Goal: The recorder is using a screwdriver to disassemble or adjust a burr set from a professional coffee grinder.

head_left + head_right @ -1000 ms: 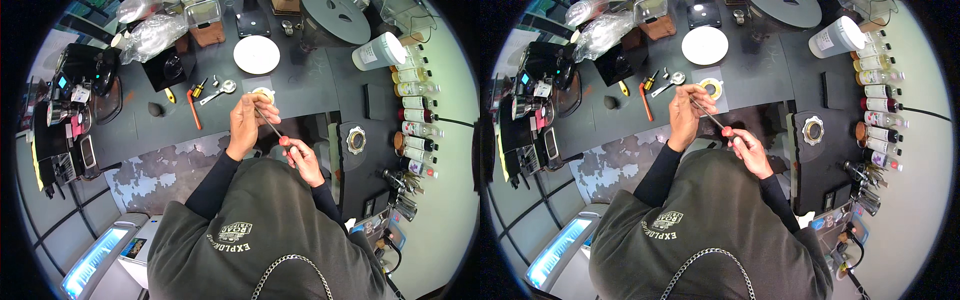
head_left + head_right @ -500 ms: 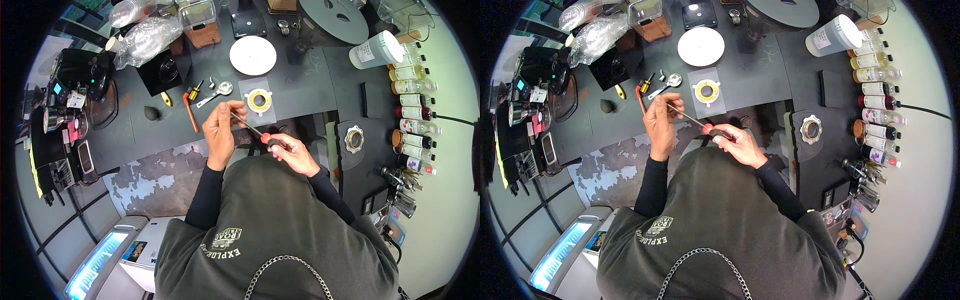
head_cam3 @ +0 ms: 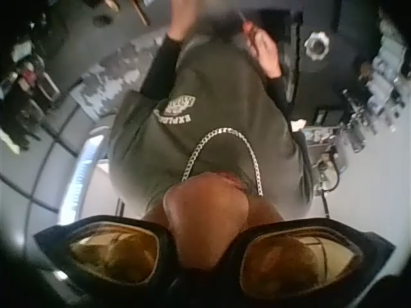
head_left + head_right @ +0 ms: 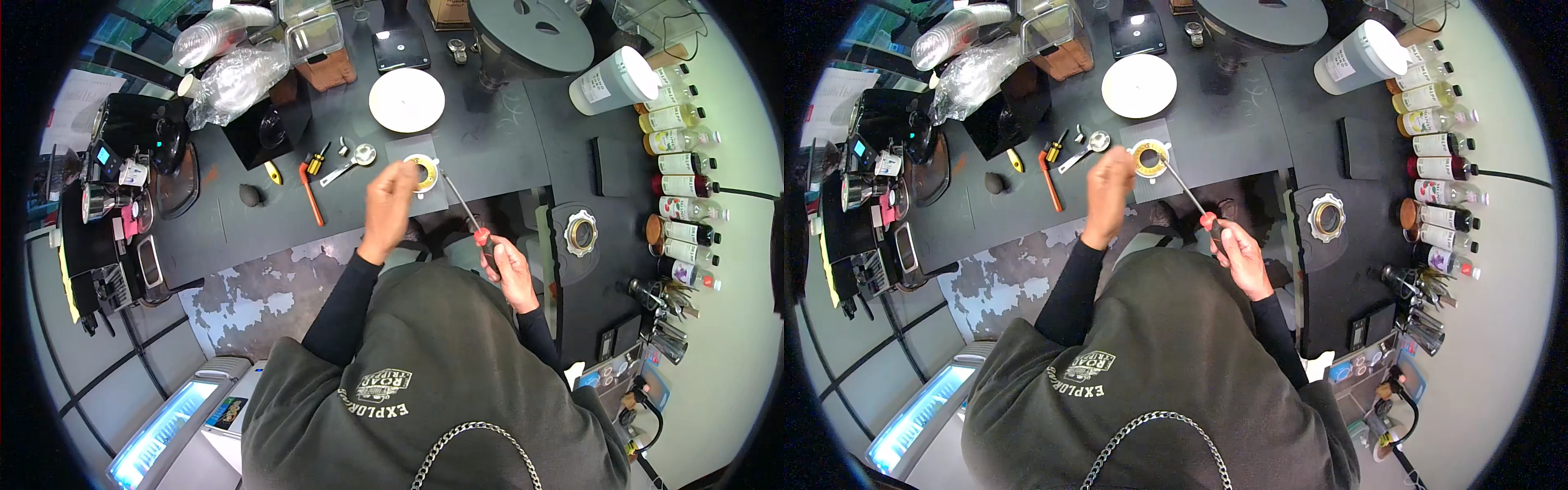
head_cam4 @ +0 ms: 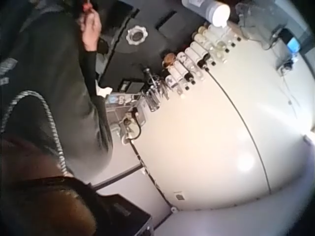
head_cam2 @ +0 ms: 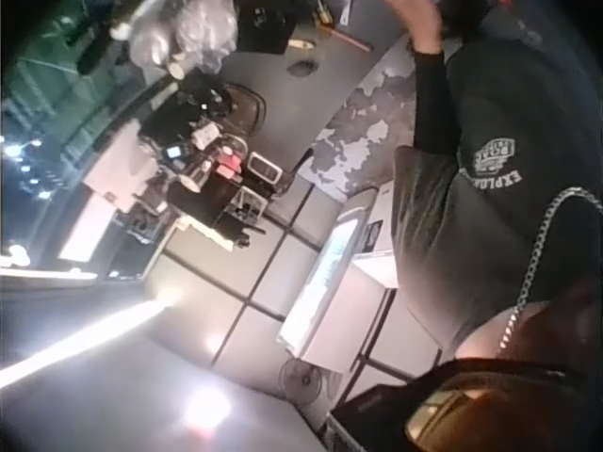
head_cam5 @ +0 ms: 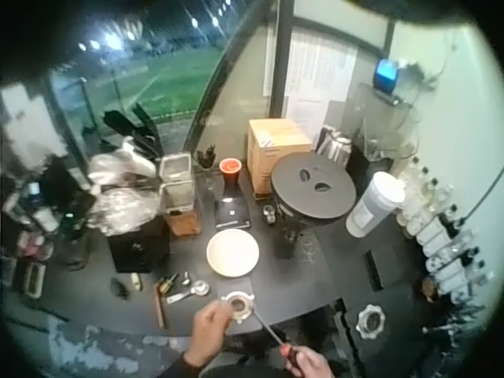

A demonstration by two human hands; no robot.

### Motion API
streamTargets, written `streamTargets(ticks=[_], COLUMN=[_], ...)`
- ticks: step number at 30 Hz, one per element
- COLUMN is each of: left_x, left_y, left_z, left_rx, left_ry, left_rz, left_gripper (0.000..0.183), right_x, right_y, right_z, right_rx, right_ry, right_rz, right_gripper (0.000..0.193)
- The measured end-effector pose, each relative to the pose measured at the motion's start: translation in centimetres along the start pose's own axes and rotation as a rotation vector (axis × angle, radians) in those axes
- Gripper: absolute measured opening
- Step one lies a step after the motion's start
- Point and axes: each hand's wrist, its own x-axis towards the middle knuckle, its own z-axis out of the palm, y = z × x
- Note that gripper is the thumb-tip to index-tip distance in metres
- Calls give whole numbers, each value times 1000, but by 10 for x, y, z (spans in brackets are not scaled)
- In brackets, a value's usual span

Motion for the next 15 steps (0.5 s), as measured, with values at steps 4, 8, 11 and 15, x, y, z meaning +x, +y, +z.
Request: streamTargets(ticks=[4, 8, 11, 15], left_x=[-17, -26, -23, -15], left_y=[6, -5, 8, 20], left_z=[38, 50, 50, 46], left_rx=[-121, -227, -48, 18], left_ry=[-274, -284, -294, -353], left_rz=[-211, -189, -78, -13], left_gripper=[31, 33, 32, 29], right_x=[3, 10, 14, 10], right_y=[0, 7, 13, 16], right_z=[2, -1, -7, -36], right_rx=[60, 124, 107, -105], right_ry=[-35, -45, 46, 242], right_rz=[43, 5, 3, 172], right_gripper=[46, 40, 32, 25])
